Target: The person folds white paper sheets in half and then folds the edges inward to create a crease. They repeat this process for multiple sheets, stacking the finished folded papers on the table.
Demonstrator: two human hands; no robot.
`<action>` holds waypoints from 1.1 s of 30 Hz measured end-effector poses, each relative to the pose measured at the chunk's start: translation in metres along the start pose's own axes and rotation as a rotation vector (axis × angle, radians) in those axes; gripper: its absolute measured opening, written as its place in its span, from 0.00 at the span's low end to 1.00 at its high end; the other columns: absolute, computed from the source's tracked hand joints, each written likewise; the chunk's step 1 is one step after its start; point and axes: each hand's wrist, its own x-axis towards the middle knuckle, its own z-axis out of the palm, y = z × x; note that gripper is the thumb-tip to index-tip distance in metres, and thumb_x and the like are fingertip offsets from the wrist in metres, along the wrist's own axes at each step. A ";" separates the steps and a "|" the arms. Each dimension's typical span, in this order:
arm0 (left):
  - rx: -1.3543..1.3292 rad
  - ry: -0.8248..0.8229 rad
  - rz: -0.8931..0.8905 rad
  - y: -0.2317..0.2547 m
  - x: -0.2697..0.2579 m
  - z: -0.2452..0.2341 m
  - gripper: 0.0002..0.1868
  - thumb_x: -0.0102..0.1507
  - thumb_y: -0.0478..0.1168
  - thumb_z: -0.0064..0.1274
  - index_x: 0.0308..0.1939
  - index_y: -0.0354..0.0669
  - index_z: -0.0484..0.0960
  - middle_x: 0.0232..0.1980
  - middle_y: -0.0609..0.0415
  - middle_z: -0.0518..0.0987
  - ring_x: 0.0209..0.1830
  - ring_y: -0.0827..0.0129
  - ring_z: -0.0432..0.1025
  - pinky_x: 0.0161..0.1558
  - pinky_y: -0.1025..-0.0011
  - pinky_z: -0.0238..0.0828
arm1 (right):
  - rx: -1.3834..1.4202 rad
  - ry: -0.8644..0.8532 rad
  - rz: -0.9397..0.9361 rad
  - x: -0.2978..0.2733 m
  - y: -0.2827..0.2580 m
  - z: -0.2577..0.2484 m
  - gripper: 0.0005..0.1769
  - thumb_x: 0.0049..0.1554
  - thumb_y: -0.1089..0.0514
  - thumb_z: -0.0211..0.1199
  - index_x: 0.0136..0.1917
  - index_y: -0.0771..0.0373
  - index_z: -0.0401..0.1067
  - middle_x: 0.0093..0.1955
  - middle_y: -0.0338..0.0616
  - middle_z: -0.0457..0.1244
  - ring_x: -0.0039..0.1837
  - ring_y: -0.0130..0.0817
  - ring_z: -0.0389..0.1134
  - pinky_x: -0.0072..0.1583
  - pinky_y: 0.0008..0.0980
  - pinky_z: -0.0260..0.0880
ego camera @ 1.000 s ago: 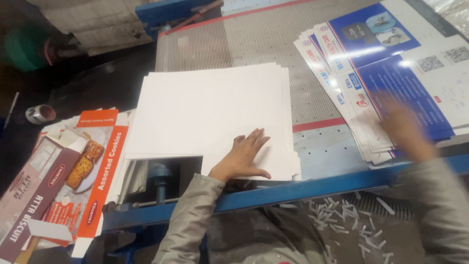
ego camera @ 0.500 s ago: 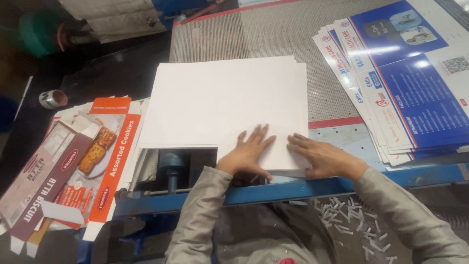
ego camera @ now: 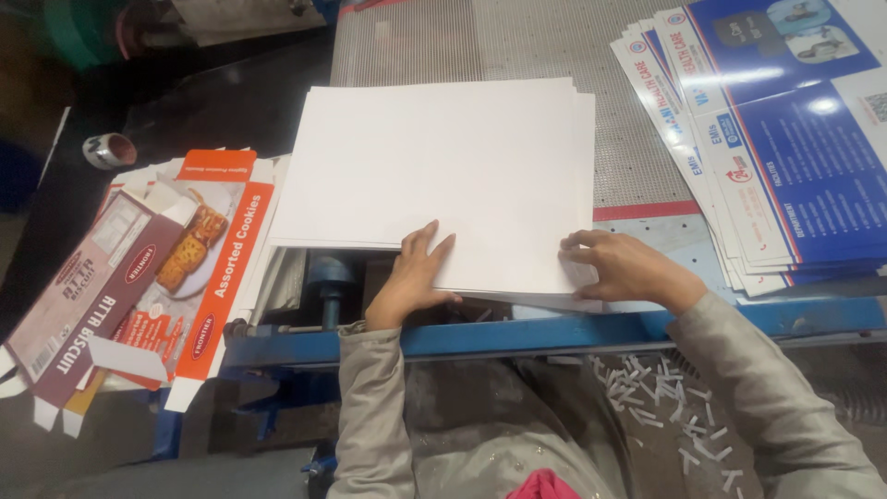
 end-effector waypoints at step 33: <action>-0.558 0.671 -0.008 0.011 -0.050 -0.001 0.13 0.61 0.28 0.56 0.50 0.35 0.83 0.49 0.42 0.84 0.45 0.59 0.83 0.47 0.68 0.80 | 0.124 0.405 0.131 -0.038 -0.008 0.032 0.43 0.46 0.52 0.74 0.73 0.60 0.65 0.61 0.52 0.67 0.60 0.48 0.69 0.59 0.43 0.71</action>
